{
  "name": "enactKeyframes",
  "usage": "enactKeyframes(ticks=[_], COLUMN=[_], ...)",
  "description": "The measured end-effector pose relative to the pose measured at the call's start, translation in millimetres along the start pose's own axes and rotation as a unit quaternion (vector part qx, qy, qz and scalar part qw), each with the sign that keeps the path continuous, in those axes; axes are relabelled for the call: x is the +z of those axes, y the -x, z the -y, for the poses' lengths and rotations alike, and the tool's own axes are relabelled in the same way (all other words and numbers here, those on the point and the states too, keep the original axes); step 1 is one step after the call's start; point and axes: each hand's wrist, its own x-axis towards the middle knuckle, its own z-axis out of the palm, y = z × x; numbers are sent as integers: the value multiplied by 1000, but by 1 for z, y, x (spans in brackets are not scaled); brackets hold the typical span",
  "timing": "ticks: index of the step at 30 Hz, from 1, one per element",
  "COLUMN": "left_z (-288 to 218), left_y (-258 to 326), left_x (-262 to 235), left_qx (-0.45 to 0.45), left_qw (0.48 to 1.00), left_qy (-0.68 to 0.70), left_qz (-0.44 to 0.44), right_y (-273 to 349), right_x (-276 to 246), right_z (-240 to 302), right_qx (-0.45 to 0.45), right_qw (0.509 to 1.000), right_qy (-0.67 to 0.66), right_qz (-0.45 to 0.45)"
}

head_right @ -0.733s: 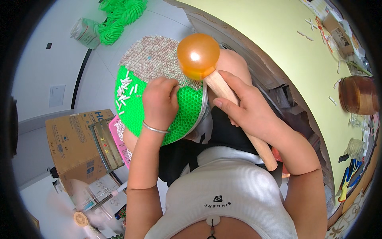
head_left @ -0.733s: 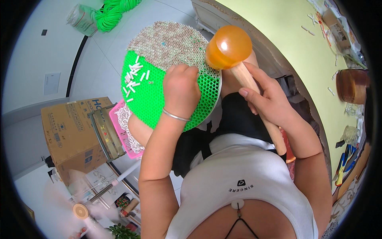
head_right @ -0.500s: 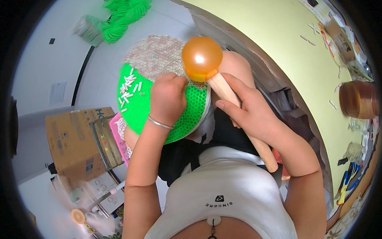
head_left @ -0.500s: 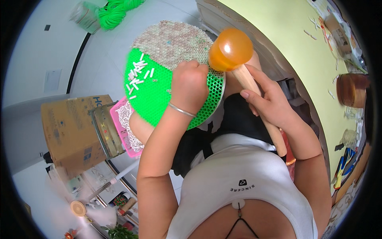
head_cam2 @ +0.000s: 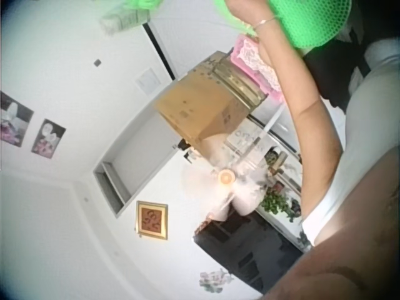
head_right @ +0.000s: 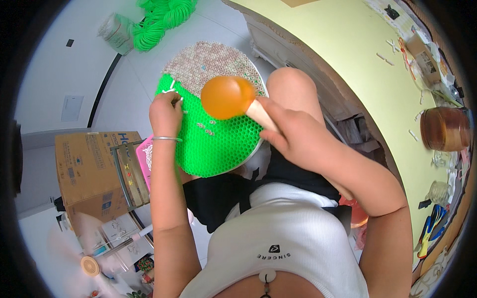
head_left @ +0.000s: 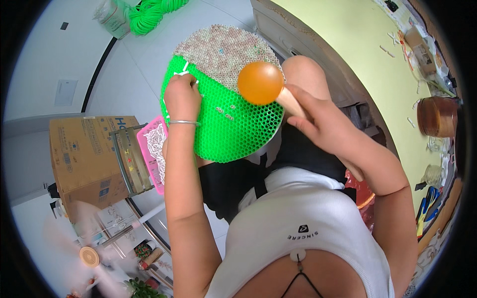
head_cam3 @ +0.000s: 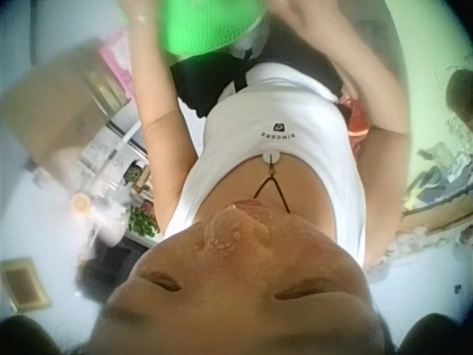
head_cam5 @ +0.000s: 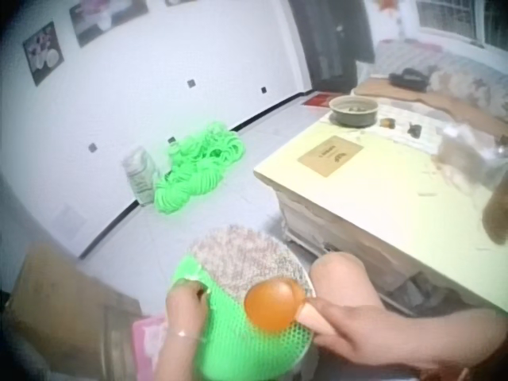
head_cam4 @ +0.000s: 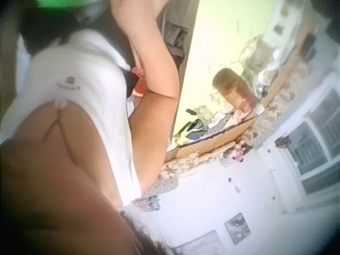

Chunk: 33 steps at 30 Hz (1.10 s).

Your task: The person sits on the floor and uses a wooden mallet to hammer small white cylindrical pieces into a green honeycomb board. They repeatedly pick up the pieces from a pink basket and insert them into the board's holes.

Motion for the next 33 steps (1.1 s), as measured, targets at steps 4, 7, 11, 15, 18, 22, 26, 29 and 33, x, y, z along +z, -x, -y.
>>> enactKeyframes(ticks=[4, 7, 11, 15, 18, 22, 26, 29, 33], left_z=[-4, -37, -97, -101, -104, -108, -113, -114, -111], left_y=[9, 18, 32, 31, 27, 27, 32, 41, 42], left_x=[-6, -12, -13, -3, -8, -4, 0, 5, 11], left_qx=[-7, -9, 66, 152, 188, 199, 197, 178, 186], left_qw=[999, 964, 941, 961, 965, 970, 975, 979, 974], left_qy=[45, 264, 331, 230, 181, 138, 107, 99, 128], left_qz=[11, -2, -2, -17, 32, 19, 8, -13, -34], right_y=[10, 17, 15, 18, 18, 17, 18, 21, 23], right_x=[-7, -16, -19, -21, -21, -21, -19, -15, -12], right_z=[3, 9, 4, -2, -4, -4, -3, -5, -2], right_qx=[37, 134, 156, 164, 168, 166, 166, 171, 182], right_qw=[996, 975, 963, 959, 953, 952, 954, 957, 957], right_qy=[-82, -174, -218, -230, -248, -256, -250, -234, -225], right_qz=[-25, -28, -32, -35, -35, -27, -2, 0, 1])
